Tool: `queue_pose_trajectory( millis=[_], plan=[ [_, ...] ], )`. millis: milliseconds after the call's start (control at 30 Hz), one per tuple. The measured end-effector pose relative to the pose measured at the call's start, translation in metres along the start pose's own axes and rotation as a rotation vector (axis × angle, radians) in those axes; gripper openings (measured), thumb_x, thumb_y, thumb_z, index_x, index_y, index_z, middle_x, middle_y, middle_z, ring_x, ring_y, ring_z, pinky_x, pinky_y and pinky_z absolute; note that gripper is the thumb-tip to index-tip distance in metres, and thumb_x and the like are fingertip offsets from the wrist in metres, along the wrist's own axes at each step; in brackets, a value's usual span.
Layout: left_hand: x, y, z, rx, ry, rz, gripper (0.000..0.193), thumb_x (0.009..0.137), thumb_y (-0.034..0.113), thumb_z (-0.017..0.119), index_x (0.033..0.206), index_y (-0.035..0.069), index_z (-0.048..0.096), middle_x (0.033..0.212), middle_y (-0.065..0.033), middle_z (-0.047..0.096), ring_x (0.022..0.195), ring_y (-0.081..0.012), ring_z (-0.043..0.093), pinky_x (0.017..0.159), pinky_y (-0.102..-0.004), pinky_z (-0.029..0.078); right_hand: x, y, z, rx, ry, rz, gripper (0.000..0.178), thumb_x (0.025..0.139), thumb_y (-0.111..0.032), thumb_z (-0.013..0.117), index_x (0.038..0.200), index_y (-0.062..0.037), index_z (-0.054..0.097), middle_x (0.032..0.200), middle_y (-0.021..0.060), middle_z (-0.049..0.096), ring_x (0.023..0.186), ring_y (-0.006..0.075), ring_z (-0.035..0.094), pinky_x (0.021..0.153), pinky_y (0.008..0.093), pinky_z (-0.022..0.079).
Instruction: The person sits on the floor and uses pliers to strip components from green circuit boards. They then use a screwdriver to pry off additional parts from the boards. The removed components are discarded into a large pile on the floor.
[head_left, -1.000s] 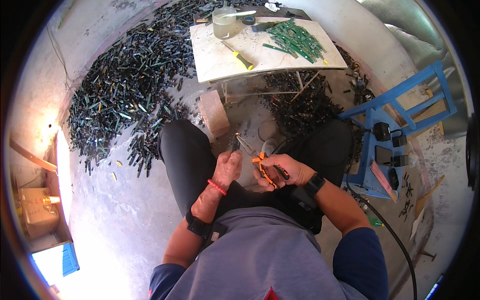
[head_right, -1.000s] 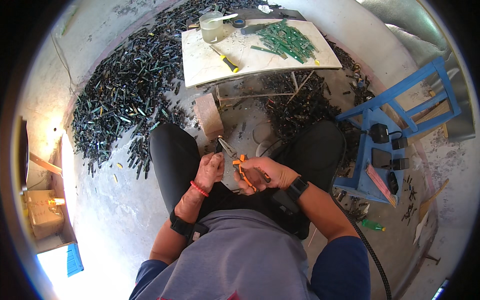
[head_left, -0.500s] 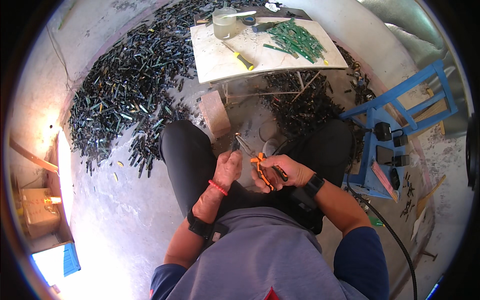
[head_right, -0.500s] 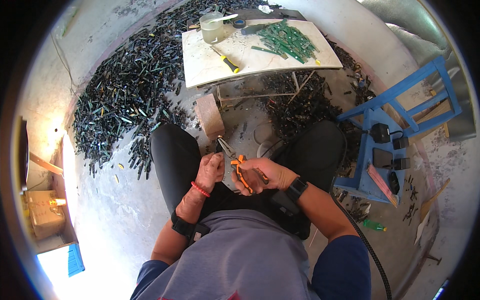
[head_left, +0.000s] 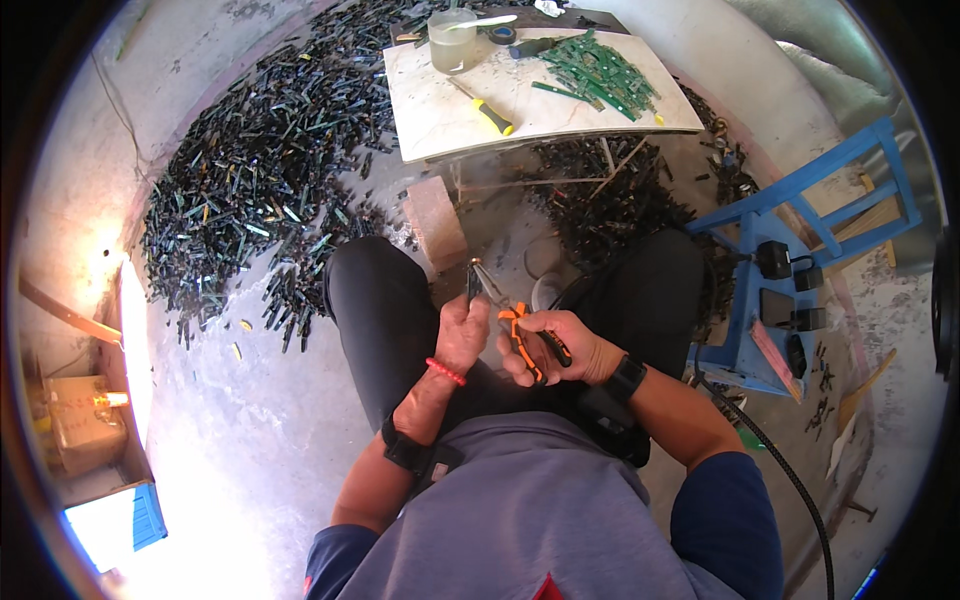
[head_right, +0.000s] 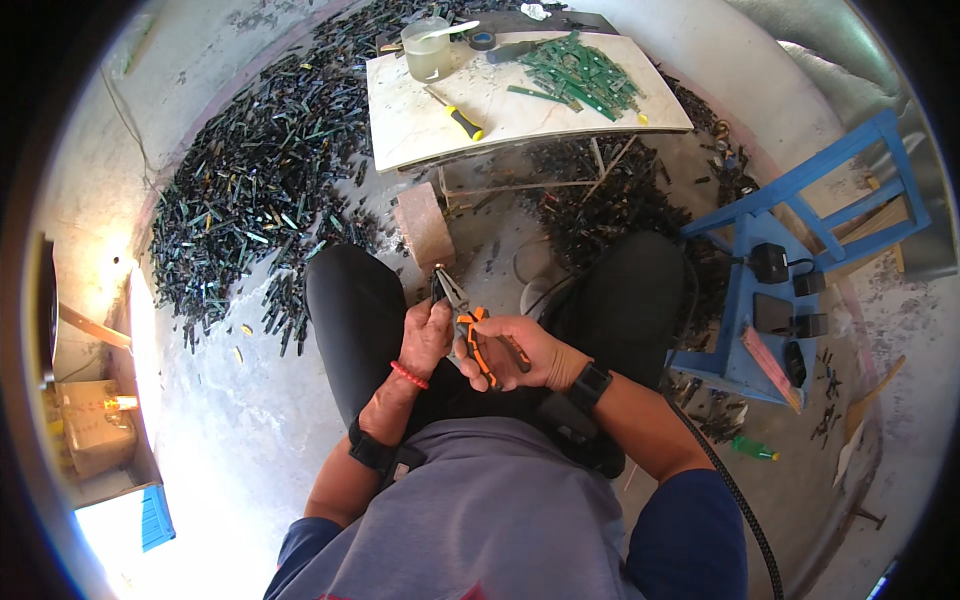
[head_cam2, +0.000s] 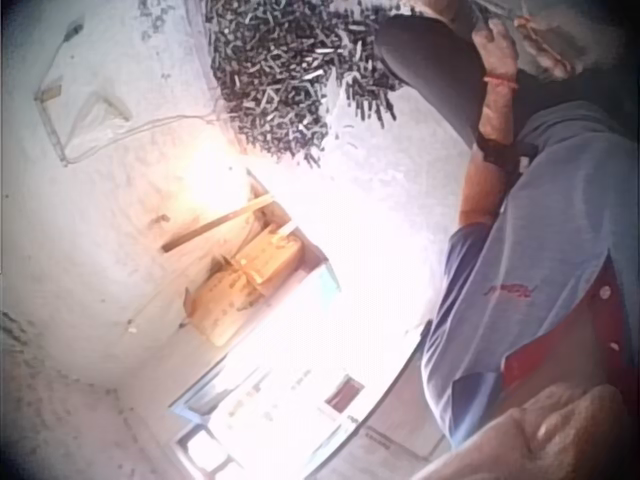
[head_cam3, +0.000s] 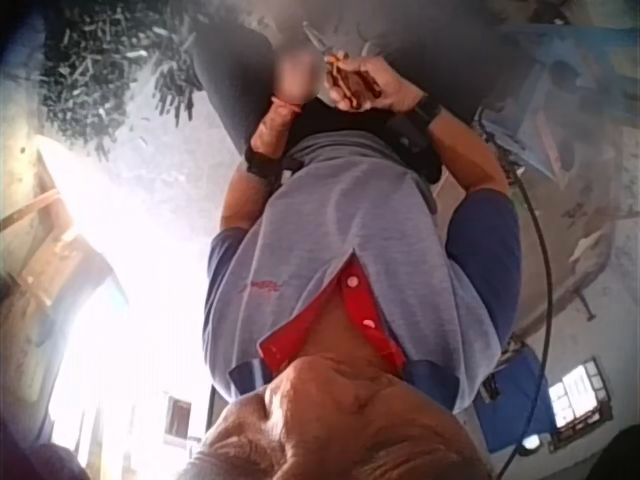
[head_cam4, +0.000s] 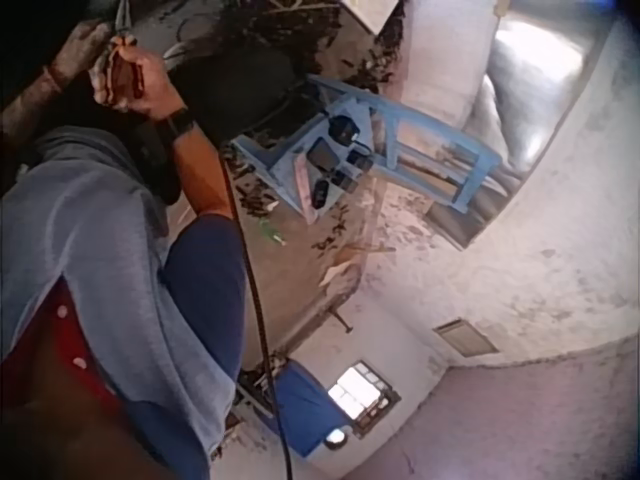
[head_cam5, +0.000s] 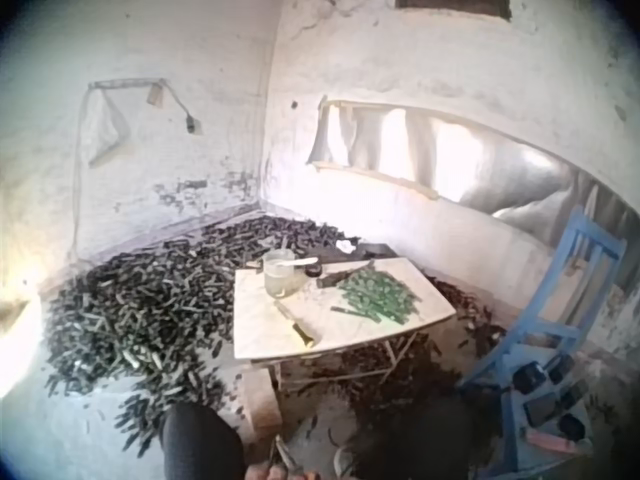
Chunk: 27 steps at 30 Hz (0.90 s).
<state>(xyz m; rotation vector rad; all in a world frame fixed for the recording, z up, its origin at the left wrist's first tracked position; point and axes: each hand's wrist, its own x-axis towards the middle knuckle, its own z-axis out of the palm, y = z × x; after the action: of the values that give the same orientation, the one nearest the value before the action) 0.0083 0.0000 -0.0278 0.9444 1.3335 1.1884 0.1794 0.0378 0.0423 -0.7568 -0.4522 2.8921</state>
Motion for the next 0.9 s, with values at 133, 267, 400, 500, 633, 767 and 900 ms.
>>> queue_pose_trajectory(
  millis=[133, 267, 400, 500, 633, 767, 900],
  plan=[
    [-0.002, 0.008, 0.0, 0.009, 0.004, 0.026, 0.027, 0.09, 0.02, 0.045, 0.076, -0.001, 0.052, 0.057, -0.0011, 0.046, 0.054, -0.0082, 0.042, 0.048, -0.0283, 0.038, 0.004, 0.003, -0.01, 0.065, -0.121, 0.008, 0.039, 0.089, -0.036, 0.043, 0.098, -0.0006, 0.056, 0.08, 0.0134, 0.061, 0.065, 0.024, 0.062, 0.037, 0.0225, 0.041],
    [-0.002, 0.01, 0.001, 0.008, 0.009, 0.047, 0.026, 0.09, 0.02, 0.045, 0.075, -0.001, 0.051, 0.057, -0.0006, 0.046, 0.054, -0.0081, 0.041, 0.048, -0.0281, 0.037, 0.007, 0.005, -0.015, 0.043, -0.151, -0.005, 0.038, 0.088, -0.037, 0.043, 0.096, -0.0016, 0.056, 0.077, 0.0115, 0.059, 0.063, 0.0224, 0.06, 0.036, 0.0218, 0.038],
    [-0.002, 0.011, 0.001, 0.013, 0.017, -0.002, 0.026, 0.089, 0.019, 0.045, 0.076, -0.002, 0.052, 0.055, -0.0021, 0.045, 0.053, -0.0087, 0.042, 0.048, -0.0292, 0.038, 0.004, 0.0, -0.01, -0.043, -0.116, 0.002, 0.037, 0.087, -0.036, 0.043, 0.093, -0.0018, 0.055, 0.074, 0.0103, 0.058, 0.06, 0.0202, 0.059, 0.036, 0.0223, 0.036],
    [-0.001, 0.003, 0.0, 0.098, 0.027, -0.002, 0.027, 0.087, 0.018, 0.046, 0.074, -0.003, 0.053, 0.054, -0.0052, 0.047, 0.052, -0.0105, 0.043, 0.048, -0.0308, 0.039, 0.0, -0.007, -0.005, -0.323, -0.007, -0.019, 0.033, 0.087, -0.033, 0.044, 0.09, -0.0018, 0.056, 0.07, 0.0091, 0.059, 0.057, 0.0176, 0.058, 0.037, 0.0223, 0.036],
    [-0.003, -0.001, 0.002, 0.229, -0.014, 0.041, 0.028, 0.086, 0.019, 0.048, 0.07, -0.005, 0.053, 0.053, -0.0092, 0.049, 0.05, -0.014, 0.046, 0.048, -0.0338, 0.04, 0.002, -0.002, -0.003, -0.745, 0.358, -0.124, 0.028, 0.085, -0.027, 0.046, 0.083, -0.0016, 0.058, 0.066, 0.0078, 0.061, 0.05, 0.0115, 0.054, 0.04, 0.0214, 0.036],
    [-0.006, 0.006, 0.002, -0.099, -0.023, -0.173, 0.027, 0.088, 0.022, 0.048, 0.066, 0.005, 0.047, 0.052, 0.0018, 0.04, 0.043, -0.0072, 0.037, 0.038, -0.0256, 0.028, -0.008, -0.01, 0.001, -0.687, 0.285, -0.08, 0.024, 0.085, -0.023, 0.048, 0.088, -0.0016, 0.058, 0.072, 0.0076, 0.062, 0.055, 0.0116, 0.056, 0.042, 0.021, 0.04],
    [-0.008, 0.019, -0.004, -0.37, -0.064, -0.345, 0.027, 0.089, 0.027, 0.048, 0.067, 0.012, 0.042, 0.053, 0.0065, 0.032, 0.04, -0.0033, 0.027, 0.035, -0.0204, 0.019, -0.02, -0.011, 0.005, -0.694, 0.296, -0.098, 0.024, 0.084, -0.022, 0.049, 0.093, -0.0017, 0.058, 0.079, 0.008, 0.063, 0.059, 0.0115, 0.057, 0.045, 0.023, 0.045]
  ],
)
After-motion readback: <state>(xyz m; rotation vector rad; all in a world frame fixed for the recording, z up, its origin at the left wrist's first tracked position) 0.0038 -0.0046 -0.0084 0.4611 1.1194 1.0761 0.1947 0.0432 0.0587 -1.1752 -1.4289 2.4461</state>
